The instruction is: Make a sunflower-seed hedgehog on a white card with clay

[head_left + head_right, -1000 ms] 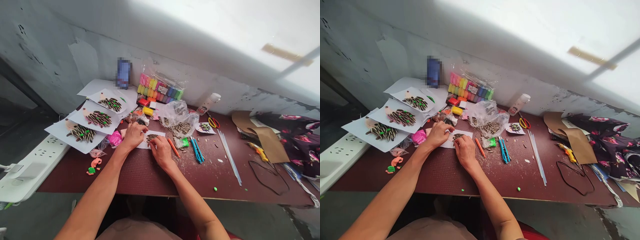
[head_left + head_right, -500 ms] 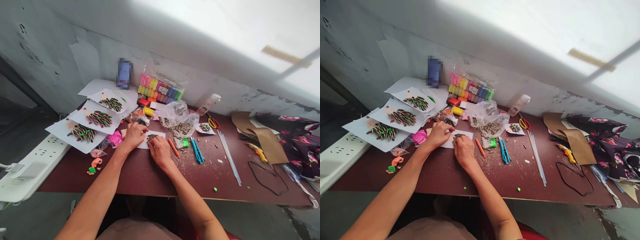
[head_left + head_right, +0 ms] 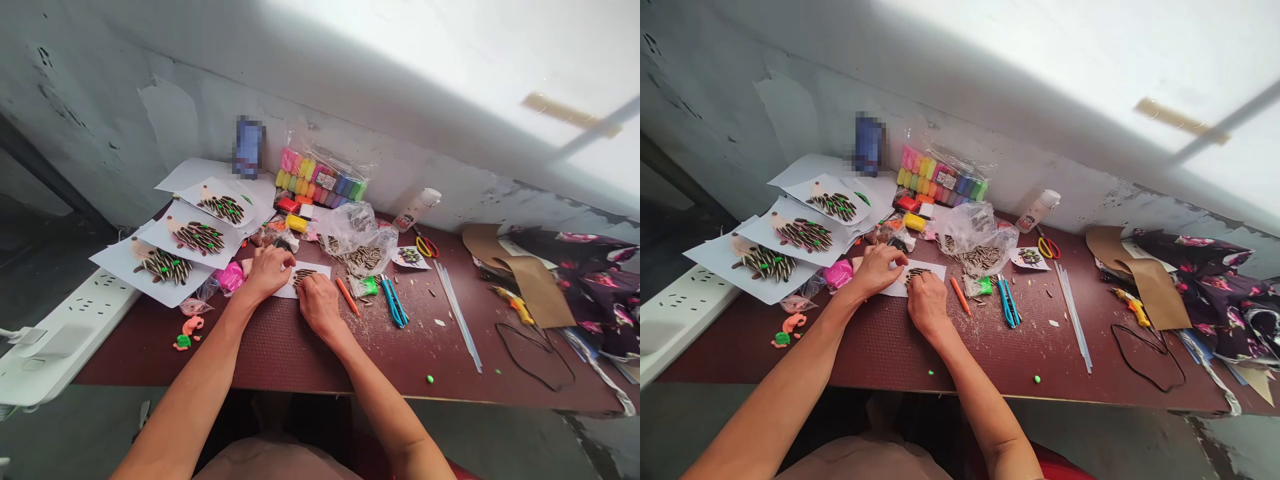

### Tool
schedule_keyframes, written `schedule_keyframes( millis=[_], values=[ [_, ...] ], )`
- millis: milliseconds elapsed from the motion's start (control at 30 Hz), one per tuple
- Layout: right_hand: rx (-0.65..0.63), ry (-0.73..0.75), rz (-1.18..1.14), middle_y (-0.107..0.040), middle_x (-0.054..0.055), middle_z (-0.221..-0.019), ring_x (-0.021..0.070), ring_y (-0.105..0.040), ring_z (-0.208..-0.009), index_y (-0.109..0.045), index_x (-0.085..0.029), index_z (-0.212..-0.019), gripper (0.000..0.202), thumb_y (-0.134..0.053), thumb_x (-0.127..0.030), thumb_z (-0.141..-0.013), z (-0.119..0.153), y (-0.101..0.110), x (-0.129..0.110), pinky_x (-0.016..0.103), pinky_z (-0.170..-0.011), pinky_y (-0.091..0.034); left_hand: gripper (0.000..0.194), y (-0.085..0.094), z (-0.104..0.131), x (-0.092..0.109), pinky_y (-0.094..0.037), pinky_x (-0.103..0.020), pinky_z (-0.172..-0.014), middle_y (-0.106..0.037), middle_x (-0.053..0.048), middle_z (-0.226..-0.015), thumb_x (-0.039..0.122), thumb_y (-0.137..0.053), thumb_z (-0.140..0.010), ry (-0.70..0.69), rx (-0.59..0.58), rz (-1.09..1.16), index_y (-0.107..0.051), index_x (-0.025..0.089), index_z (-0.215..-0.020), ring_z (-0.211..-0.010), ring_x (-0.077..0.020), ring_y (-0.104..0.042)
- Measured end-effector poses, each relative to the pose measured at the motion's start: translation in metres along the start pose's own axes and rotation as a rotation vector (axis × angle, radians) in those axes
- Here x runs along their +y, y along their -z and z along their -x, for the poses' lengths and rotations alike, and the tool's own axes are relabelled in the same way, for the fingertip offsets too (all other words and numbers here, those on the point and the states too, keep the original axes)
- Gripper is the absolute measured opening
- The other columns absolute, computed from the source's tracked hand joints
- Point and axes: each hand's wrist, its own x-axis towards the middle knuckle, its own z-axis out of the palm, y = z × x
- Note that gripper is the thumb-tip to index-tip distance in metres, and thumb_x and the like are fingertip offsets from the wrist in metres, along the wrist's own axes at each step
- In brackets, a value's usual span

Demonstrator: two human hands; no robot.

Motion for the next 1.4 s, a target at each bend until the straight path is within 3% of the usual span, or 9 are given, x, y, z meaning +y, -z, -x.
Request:
schedule_keyframes(
  millis=[267,500,1400],
  values=[
    [-0.023,-0.01,-0.001,-0.067,0.008,-0.086,0.0211,-0.058,-0.085,-0.066,-0.018,-0.085,0.018,-0.055,-0.019,-0.098,0.0,0.001,-0.001,0.031,-0.074,-0.039,0.015,0.014,-0.001,-0.001,-0.041,-0.04,-0.091,-0.073,-0.002,-0.072,0.025,-0.063,-0.073,0.035,-0.219,0.109,-0.078,0.023,-0.072,-0.077,-0.022,-0.064],
    [-0.033,-0.005,0.019,-0.067,0.009,-0.086,0.0213,-0.057,-0.084,-0.067,-0.018,-0.087,0.019,-0.052,-0.018,-0.099,0.0,0.0,-0.001,0.031,-0.074,-0.04,0.02,0.016,0.0,-0.002,-0.037,-0.043,-0.097,-0.076,-0.003,-0.076,0.022,-0.062,-0.072,-0.02,-0.317,0.084,-0.081,0.025,-0.075,-0.082,-0.0236,-0.065],
    [-0.064,-0.009,0.026,-0.068,0.009,-0.087,0.0216,-0.059,-0.084,-0.067,-0.018,-0.086,0.017,-0.054,-0.015,-0.096,-0.003,0.001,-0.001,0.031,-0.072,-0.041,0.022,0.007,0.0,-0.005,-0.036,-0.045,-0.098,-0.076,-0.005,-0.08,0.019,-0.059,-0.072,-0.077,-0.308,0.078,-0.08,0.024,-0.075,-0.085,-0.0239,-0.063]
  ],
)
